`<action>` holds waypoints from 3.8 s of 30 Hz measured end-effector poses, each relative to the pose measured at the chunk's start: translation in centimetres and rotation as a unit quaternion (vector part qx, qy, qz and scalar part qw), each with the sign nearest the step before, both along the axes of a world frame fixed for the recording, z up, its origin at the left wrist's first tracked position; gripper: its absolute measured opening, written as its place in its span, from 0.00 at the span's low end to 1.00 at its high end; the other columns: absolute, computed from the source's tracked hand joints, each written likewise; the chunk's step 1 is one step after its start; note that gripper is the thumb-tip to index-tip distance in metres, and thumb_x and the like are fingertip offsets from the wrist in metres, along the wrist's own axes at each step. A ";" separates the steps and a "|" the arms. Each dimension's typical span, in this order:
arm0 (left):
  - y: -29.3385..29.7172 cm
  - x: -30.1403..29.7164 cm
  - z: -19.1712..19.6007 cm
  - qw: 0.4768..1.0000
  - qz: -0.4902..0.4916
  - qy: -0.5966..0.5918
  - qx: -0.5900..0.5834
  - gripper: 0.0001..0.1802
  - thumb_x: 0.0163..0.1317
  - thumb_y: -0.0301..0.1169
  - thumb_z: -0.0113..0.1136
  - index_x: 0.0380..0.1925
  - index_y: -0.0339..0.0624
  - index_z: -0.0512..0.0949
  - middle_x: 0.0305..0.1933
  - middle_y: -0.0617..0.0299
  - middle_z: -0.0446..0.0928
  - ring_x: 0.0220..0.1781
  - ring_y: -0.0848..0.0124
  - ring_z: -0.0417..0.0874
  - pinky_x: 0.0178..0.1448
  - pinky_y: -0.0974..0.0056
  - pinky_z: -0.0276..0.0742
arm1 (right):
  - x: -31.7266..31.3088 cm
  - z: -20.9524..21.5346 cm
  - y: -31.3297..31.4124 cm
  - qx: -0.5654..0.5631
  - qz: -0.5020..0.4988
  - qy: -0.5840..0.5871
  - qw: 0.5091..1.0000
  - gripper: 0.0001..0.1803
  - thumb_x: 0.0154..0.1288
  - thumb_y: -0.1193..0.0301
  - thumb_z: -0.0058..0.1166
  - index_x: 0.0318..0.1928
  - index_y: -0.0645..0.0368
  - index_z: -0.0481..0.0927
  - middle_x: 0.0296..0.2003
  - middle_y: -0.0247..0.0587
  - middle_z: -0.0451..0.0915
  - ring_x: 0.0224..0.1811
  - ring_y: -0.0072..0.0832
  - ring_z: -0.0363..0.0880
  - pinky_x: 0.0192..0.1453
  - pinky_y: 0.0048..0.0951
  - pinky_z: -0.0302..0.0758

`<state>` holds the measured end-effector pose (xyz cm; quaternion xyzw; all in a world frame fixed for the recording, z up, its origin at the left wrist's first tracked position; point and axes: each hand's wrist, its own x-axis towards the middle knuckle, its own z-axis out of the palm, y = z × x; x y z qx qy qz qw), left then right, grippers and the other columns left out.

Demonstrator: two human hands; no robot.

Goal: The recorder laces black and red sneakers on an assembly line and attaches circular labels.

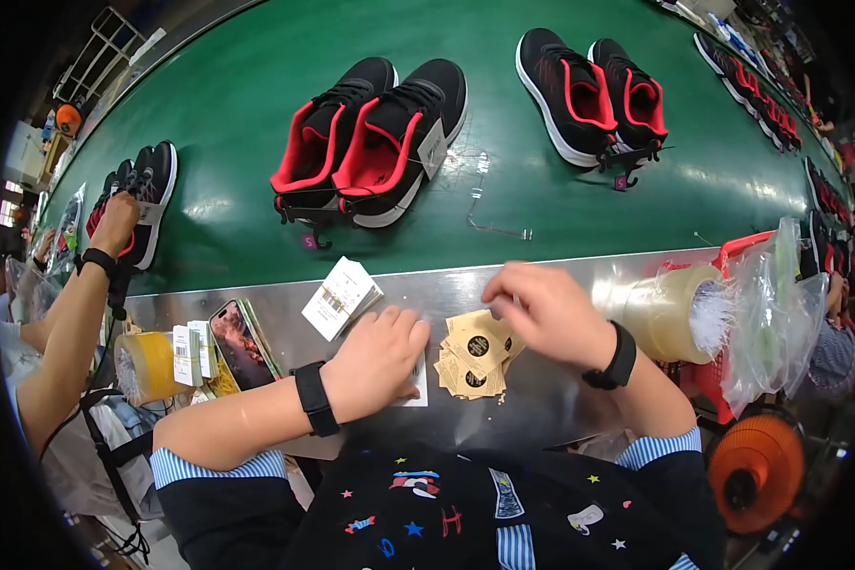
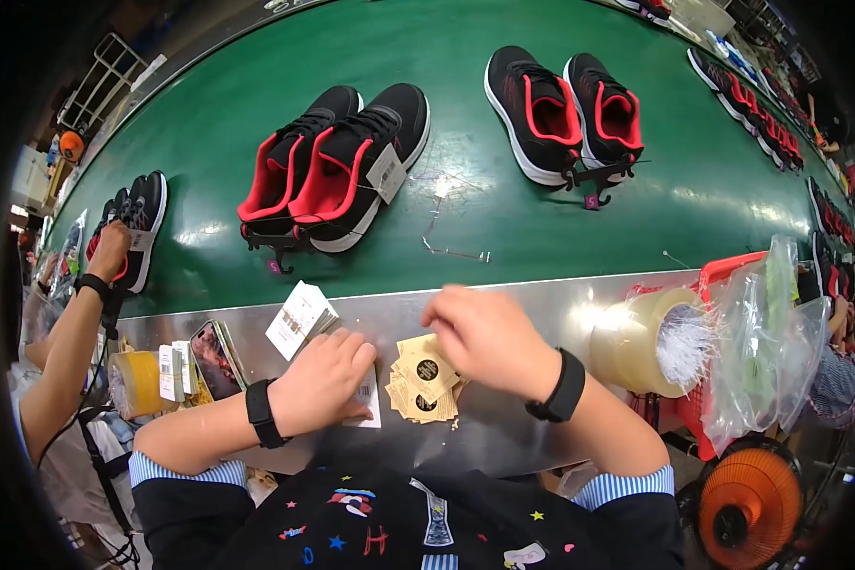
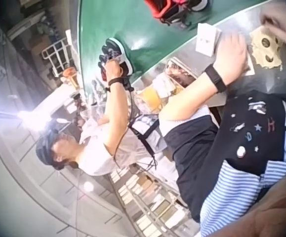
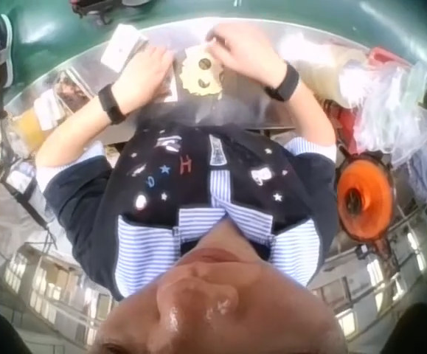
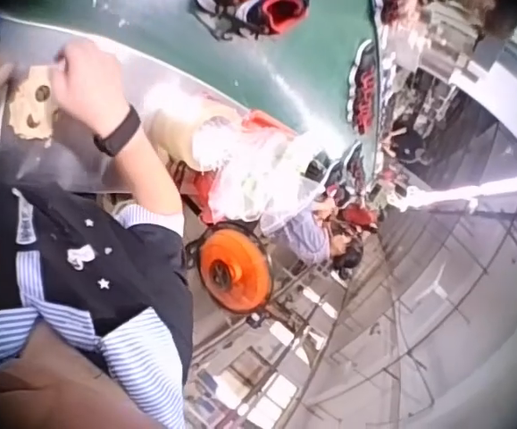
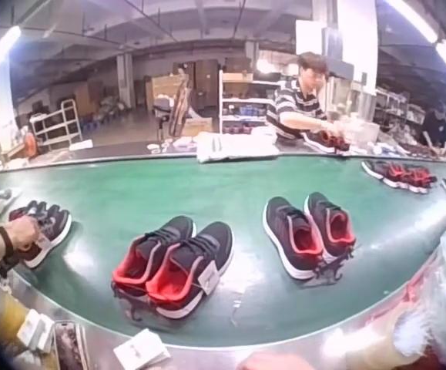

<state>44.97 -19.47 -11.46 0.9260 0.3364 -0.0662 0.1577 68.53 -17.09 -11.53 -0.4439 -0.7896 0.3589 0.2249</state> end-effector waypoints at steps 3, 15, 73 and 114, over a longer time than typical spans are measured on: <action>0.3 0.1 -0.1 0.995 0.012 -0.054 -0.079 0.27 0.38 0.35 0.70 0.36 0.39 0.65 0.36 0.55 0.69 0.40 0.58 0.73 0.42 0.58 0.69 | -0.1 -0.2 -2.1 0.025 0.024 -0.126 0.991 0.12 0.53 0.65 0.56 0.29 0.61 0.73 0.27 0.45 0.74 0.28 0.41 0.76 0.32 0.37 0.73; 2.1 1.4 0.5 0.941 0.095 -0.246 -0.210 0.11 0.49 0.18 0.55 0.34 0.39 0.73 0.34 0.55 0.73 0.38 0.56 0.75 0.40 0.59 0.71 | 1.9 -2.0 -2.3 -0.026 0.097 -0.132 0.986 0.14 0.52 0.63 0.57 0.25 0.62 0.73 0.24 0.47 0.75 0.29 0.44 0.76 0.32 0.42 0.72; 15.8 19.6 5.7 0.983 0.083 -0.077 0.144 0.40 0.55 0.60 0.51 0.56 0.39 0.63 0.35 0.44 0.77 0.40 0.52 0.78 0.44 0.54 0.72 | 9.8 1.4 -1.7 -0.153 -0.190 0.454 0.857 0.02 0.62 0.77 0.51 0.33 0.63 0.73 0.27 0.25 0.71 0.28 0.08 0.65 0.30 0.12 0.62; 19.7 13.5 1.5 0.982 0.063 -0.151 0.094 0.08 0.47 0.26 0.60 0.29 0.38 0.78 0.33 0.56 0.77 0.40 0.58 0.75 0.46 0.58 0.70 | 6.8 -4.1 12.8 0.197 -0.224 -0.044 0.954 0.05 0.54 0.69 0.53 0.27 0.56 0.77 0.24 0.41 0.77 0.29 0.40 0.77 0.33 0.39 0.73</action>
